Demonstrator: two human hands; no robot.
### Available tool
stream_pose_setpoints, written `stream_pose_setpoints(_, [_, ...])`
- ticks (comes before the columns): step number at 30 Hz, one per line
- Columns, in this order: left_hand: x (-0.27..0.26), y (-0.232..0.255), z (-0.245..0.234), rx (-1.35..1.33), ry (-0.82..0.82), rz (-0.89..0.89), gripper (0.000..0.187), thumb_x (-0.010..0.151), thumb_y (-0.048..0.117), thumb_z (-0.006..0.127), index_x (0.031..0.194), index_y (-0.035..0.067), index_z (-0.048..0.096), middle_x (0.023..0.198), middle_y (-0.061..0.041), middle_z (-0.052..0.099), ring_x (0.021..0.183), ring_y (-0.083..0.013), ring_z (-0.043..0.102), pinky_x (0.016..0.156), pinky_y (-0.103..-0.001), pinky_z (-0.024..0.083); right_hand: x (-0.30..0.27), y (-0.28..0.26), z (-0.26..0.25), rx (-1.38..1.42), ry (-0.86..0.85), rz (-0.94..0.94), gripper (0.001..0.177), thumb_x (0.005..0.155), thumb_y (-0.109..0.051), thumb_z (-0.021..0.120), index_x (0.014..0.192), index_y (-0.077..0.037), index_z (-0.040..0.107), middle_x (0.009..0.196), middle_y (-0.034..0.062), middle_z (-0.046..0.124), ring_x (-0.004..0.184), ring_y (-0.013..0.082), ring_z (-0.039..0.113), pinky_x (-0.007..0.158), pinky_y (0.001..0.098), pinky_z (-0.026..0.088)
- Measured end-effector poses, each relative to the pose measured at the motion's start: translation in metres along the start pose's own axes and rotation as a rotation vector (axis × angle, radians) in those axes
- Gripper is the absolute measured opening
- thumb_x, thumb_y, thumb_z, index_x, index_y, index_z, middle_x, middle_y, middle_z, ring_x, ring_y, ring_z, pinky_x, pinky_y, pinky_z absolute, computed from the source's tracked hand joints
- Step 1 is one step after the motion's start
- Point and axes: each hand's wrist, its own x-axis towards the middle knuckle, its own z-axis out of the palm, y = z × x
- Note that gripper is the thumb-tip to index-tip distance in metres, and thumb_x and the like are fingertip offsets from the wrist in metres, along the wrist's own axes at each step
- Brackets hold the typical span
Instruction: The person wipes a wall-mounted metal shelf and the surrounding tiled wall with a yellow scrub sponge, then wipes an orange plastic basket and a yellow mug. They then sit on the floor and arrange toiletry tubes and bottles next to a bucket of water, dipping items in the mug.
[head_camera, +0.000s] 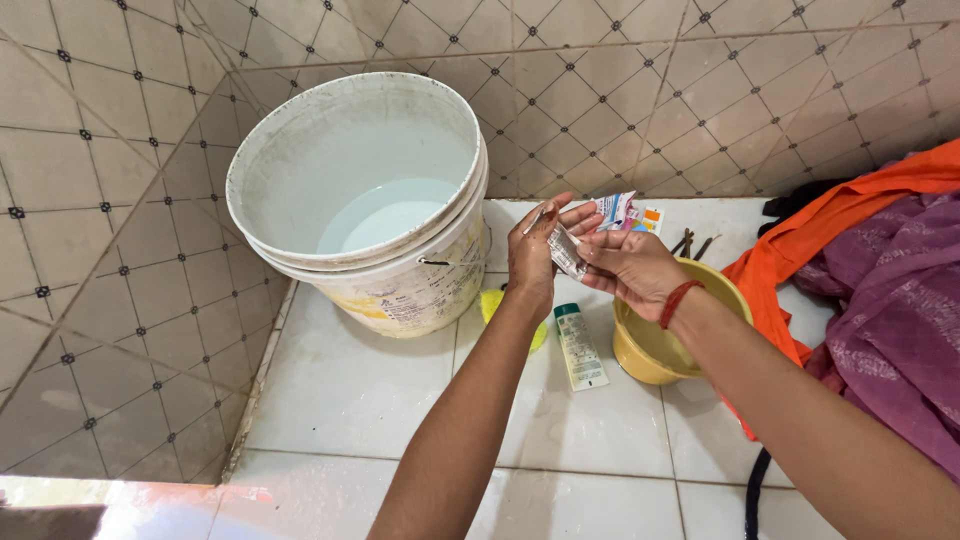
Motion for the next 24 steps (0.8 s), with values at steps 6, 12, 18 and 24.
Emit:
stream_pose_setpoints(6, [-0.003, 0.005, 0.005, 0.052, 0.022, 0.023, 0.043, 0.106, 0.022, 0.051, 0.137, -0.008, 0.050, 0.120, -0.028, 0.069, 0.107, -0.0332, 0.072, 0.092, -0.040, 0.061, -0.008, -0.008, 0.008, 0.008, -0.064, -0.006, 0.022, 0.094, -0.010, 0.068, 0.114, -0.003, 0.067, 0.104, 0.0026, 0.071, 0.092, 0.0103, 0.069, 0.083, 0.0265, 0.060])
stream_pose_setpoints(12, [0.002, -0.004, -0.003, 0.117, 0.051, -0.015, 0.040, 0.108, 0.028, 0.047, 0.130, -0.005, 0.056, 0.105, -0.022, 0.075, 0.090, -0.0249, 0.075, 0.078, -0.033, 0.063, -0.008, -0.014, -0.013, -0.034, -0.106, 0.103, 0.023, 0.091, -0.006, 0.066, 0.113, -0.005, 0.064, 0.107, 0.0054, 0.071, 0.100, 0.0159, 0.073, 0.090, 0.0329, 0.060])
stream_pose_setpoints(18, [0.013, -0.027, -0.033, 0.295, 0.174, -0.112, 0.031, 0.107, 0.026, 0.050, 0.115, 0.004, 0.070, 0.079, -0.009, 0.066, 0.061, -0.0123, 0.054, 0.045, -0.029, 0.044, -0.002, 0.005, -0.082, -0.159, 0.072, 0.220, 0.020, 0.096, -0.004, 0.058, 0.115, -0.004, 0.064, 0.108, 0.0058, 0.072, 0.099, 0.0157, 0.070, 0.089, 0.0348, 0.059])
stream_pose_setpoints(24, [0.028, -0.085, -0.087, 0.842, 0.478, -0.304, 0.021, 0.085, 0.026, 0.068, 0.092, 0.007, 0.074, 0.074, -0.009, 0.072, 0.068, -0.0223, 0.066, 0.063, -0.038, 0.055, 0.016, 0.067, -0.120, -0.143, 0.250, 0.402, 0.019, 0.100, -0.006, 0.051, 0.114, -0.013, 0.063, 0.103, 0.0006, 0.070, 0.090, 0.0135, 0.070, 0.084, 0.0365, 0.062])
